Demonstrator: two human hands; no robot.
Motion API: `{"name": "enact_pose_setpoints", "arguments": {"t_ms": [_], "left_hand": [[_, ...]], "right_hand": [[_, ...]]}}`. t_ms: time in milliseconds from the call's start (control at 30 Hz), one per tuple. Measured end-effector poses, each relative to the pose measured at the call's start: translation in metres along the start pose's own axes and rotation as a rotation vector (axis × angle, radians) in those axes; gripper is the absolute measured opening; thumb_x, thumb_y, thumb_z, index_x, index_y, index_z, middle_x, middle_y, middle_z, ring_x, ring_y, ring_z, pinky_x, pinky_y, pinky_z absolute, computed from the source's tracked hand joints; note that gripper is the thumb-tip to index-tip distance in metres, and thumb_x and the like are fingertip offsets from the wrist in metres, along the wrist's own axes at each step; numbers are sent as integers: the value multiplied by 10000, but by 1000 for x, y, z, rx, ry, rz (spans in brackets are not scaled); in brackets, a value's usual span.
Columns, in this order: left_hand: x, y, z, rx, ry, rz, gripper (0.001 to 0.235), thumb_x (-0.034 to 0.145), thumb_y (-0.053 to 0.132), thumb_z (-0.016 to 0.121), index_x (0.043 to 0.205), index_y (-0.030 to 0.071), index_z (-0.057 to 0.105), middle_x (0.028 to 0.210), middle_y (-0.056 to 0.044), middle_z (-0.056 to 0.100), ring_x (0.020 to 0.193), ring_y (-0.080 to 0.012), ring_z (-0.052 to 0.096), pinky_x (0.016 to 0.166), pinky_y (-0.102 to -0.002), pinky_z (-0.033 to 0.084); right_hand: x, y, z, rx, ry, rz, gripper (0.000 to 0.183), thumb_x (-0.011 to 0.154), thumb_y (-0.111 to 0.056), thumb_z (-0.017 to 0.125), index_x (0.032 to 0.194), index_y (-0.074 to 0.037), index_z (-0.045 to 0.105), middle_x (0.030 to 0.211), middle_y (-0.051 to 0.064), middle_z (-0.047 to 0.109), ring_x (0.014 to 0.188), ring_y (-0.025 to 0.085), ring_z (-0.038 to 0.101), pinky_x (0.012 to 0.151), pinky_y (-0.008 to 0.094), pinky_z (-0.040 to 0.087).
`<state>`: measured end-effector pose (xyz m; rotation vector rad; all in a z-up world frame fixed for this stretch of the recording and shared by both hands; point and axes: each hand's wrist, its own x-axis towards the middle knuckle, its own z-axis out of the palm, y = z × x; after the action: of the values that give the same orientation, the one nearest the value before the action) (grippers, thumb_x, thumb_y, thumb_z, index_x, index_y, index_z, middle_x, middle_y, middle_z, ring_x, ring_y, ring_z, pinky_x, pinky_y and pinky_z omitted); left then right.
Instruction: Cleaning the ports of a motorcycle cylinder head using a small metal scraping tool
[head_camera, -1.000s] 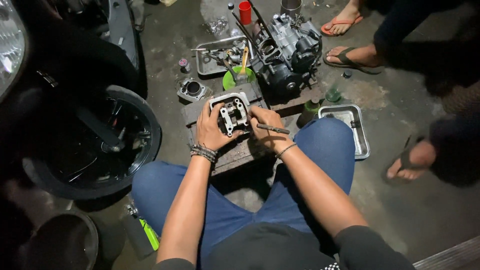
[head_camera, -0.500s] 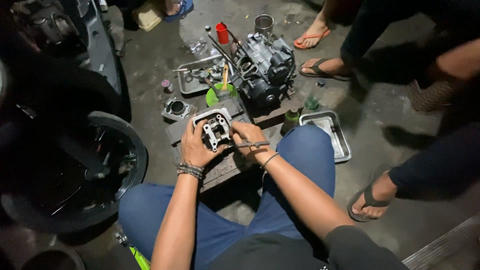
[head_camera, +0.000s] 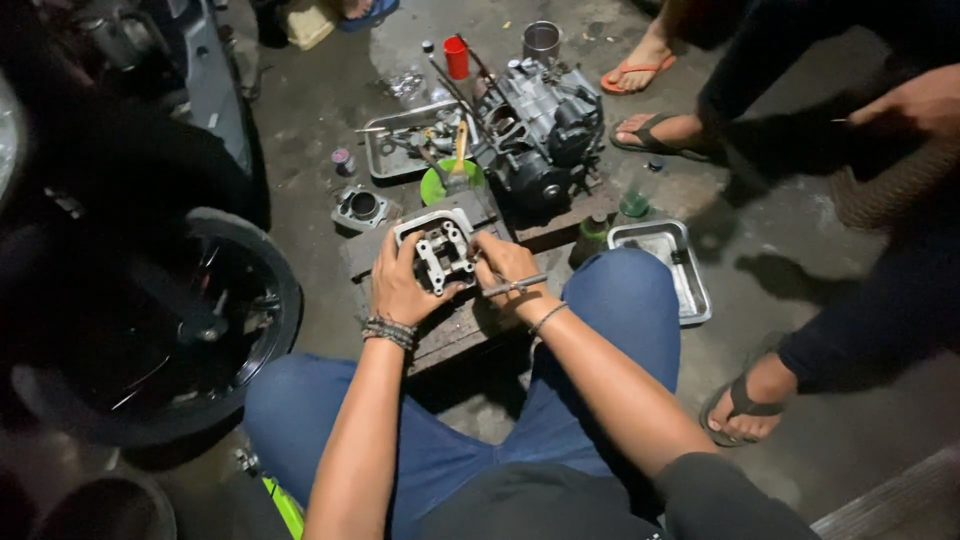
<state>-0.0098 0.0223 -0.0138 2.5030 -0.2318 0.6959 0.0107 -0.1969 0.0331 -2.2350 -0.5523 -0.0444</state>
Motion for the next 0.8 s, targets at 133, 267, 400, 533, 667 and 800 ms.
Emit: {"name": "enact_pose_setpoints", "arguments": {"t_ms": [133,267,400,533,667,800], "left_hand": [[0,8,-8,-28,11,-37,966,594,635,894,1354,149,548,1437,-277,457,1189,-480,605,965,-553,473],[2,6,-11,-9,-9,-21,991,567,619,912,1363,163,536,1475,-255,438,1201,-482,605,962,-570,485],[1,3,-6,-27,-19,-23,992,567,587,930,1379,183,528,1483,-257,427,1219,-485,595,973,-556,490],[3,0,-5,-42,-15,7,1022,558,670,889,1382,182,530,1485,-258,434,1227,-492,591,976,-553,497],[5,-1,-7,-58,-29,38,1023,560,642,899,1396,184,527,1503,-263,428,1239,-494,584,973,-552,507],[8,1,-9,-82,-76,51,1000,583,600,900,1405,172,525,1502,-285,431,1240,-510,578,982,-562,503]], "right_hand": [[1,-3,-5,-73,-84,115,128,881,-168,534,960,-196,631,852,150,733,913,416,722,853,524,561],[-1,-8,-15,48,9,179,168,847,-195,496,912,-220,650,874,128,746,929,419,711,844,527,547],[5,-5,-21,121,129,64,174,865,-116,491,927,-171,643,830,152,727,819,418,705,752,513,552],[17,2,-5,169,78,-33,184,873,-92,486,916,-173,646,779,132,721,783,390,709,711,476,563],[20,-2,-11,88,46,-50,127,835,-65,504,831,-125,616,668,148,657,678,397,670,637,457,530],[16,1,-11,44,48,-51,123,846,-79,528,847,-90,651,720,206,676,755,465,680,682,514,524]]}}
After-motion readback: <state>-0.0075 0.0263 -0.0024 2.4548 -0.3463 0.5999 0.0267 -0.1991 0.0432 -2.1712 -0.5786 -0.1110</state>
